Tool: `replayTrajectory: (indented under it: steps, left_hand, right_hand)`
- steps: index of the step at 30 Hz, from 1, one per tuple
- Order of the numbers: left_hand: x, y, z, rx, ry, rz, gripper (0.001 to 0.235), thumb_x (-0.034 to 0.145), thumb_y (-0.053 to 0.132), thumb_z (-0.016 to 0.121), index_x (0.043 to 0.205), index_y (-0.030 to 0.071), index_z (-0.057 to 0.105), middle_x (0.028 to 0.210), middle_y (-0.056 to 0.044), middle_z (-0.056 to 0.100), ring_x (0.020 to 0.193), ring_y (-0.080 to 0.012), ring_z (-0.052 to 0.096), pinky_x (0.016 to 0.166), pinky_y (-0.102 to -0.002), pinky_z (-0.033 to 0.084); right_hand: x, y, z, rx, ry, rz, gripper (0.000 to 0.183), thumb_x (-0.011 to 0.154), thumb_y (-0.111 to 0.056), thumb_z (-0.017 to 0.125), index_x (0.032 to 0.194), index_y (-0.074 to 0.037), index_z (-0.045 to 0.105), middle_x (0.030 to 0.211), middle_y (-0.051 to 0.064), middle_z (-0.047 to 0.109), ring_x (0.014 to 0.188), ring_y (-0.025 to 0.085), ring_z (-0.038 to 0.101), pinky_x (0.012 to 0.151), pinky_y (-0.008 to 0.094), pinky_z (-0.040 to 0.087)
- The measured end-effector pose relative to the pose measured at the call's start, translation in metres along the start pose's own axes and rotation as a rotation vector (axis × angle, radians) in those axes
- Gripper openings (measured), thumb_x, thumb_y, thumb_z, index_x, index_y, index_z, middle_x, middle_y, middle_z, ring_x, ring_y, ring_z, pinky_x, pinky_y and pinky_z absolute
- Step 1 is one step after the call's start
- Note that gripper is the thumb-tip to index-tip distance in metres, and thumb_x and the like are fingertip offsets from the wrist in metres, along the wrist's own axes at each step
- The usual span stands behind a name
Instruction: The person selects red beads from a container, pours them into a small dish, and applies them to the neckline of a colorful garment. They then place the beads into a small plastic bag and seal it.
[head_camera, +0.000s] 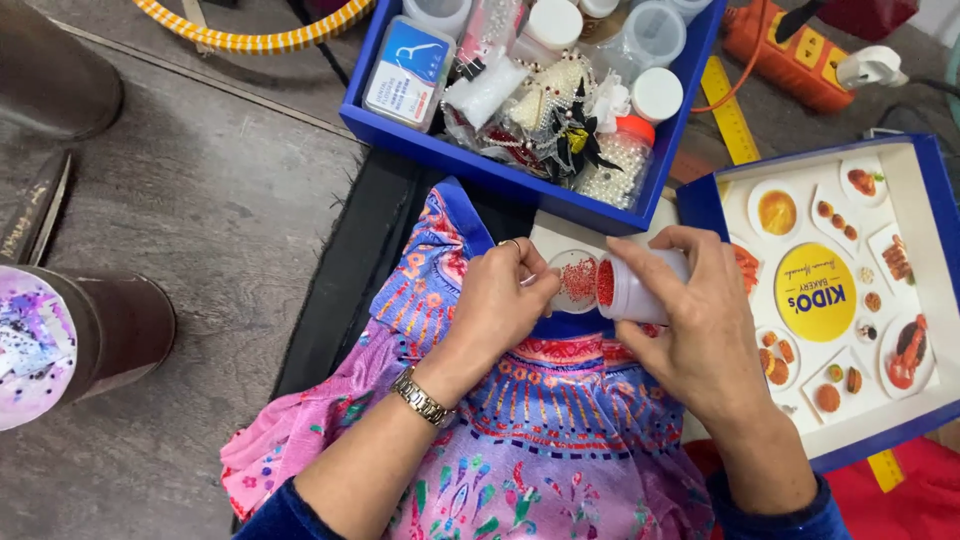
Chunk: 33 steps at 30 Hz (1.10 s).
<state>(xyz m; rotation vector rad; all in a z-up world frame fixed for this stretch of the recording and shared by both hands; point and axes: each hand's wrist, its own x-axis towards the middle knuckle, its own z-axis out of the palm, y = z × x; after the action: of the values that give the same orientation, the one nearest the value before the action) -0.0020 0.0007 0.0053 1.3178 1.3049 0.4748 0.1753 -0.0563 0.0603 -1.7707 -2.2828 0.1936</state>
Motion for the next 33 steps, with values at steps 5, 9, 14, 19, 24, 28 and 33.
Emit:
replayTrajectory:
  steps: [5,9,14,19,24,28,33]
  left_hand:
    - [0.001,-0.002,0.002,-0.002,0.009,0.023,0.009,0.077,0.015,0.061,0.068,0.014,0.059,0.051,0.001,0.067,0.055,-0.0111,0.068,0.065,-0.031,0.051]
    - [0.002,-0.002,0.001,-0.005,-0.004,0.014,0.011,0.079,0.017,0.061,0.068,0.015,0.058,0.051,0.003,0.067,0.055,-0.0097,0.065,0.065,-0.030,0.050]
    - [0.003,-0.003,-0.001,-0.066,-0.012,0.026,0.010,0.077,0.019,0.063,0.070,0.012,0.062,0.049,-0.001,0.066,0.054,-0.0162,0.067,0.061,-0.028,0.051]
    - [0.008,-0.008,-0.004,-0.080,-0.009,0.027,0.012,0.075,0.020,0.066,0.071,0.009,0.067,0.048,-0.004,0.064,0.056,-0.0229,0.068,0.060,-0.029,0.053]
    - [0.020,-0.018,-0.003,-0.032,-0.003,-0.012,0.014,0.075,0.020,0.067,0.071,0.007,0.067,0.050,-0.006,0.065,0.059,-0.0262,0.069,0.060,-0.031,0.051]
    - [0.030,-0.019,-0.001,0.037,0.018,-0.006,0.016,0.075,0.022,0.066,0.070,0.007,0.067,0.051,-0.006,0.066,0.064,-0.0290,0.071,0.064,-0.033,0.053]
    - [0.038,-0.027,0.005,0.194,0.051,0.016,0.021,0.077,0.025,0.067,0.078,0.004,0.069,0.076,-0.020,0.071,0.087,-0.0442,0.067,0.076,-0.049,0.052]
  right_hand:
    - [-0.002,-0.002,0.001,0.098,0.016,0.043,0.071,0.064,-0.010,0.072,0.133,-0.012,0.056,0.113,0.018,0.048,0.106,0.033,0.048,0.095,0.043,0.040]
    - [-0.006,-0.005,0.001,0.271,0.081,0.205,0.064,0.070,-0.016,0.076,0.131,-0.009,0.057,0.117,0.018,0.045,0.114,0.030,0.049,0.103,0.037,0.037]
    - [-0.020,0.004,0.027,0.650,0.210,0.375,0.066,0.069,-0.003,0.078,0.129,0.000,0.048,0.122,0.015,0.050,0.116,0.023,0.049,0.101,0.033,0.040]
    - [-0.029,0.005,0.042,1.051,0.316,0.602,0.070,0.069,0.006,0.075,0.129,-0.002,0.041,0.123,0.011,0.052,0.113,0.016,0.051,0.093,0.028,0.047]
    - [-0.028,0.012,0.044,0.930,0.384,0.669,0.071,0.067,0.000,0.082,0.128,-0.001,0.044,0.115,0.012,0.057,0.107,0.017,0.054,0.095,0.029,0.046]
    - [-0.025,0.013,0.044,0.888,0.399,0.661,0.073,0.066,-0.001,0.083,0.128,0.000,0.045,0.113,0.014,0.061,0.105,0.018,0.058,0.093,0.030,0.048]
    - [-0.015,0.010,0.033,0.881,0.462,0.684,0.072,0.067,0.000,0.081,0.131,-0.002,0.047,0.115,0.013,0.062,0.107,0.017,0.057,0.093,0.029,0.048]
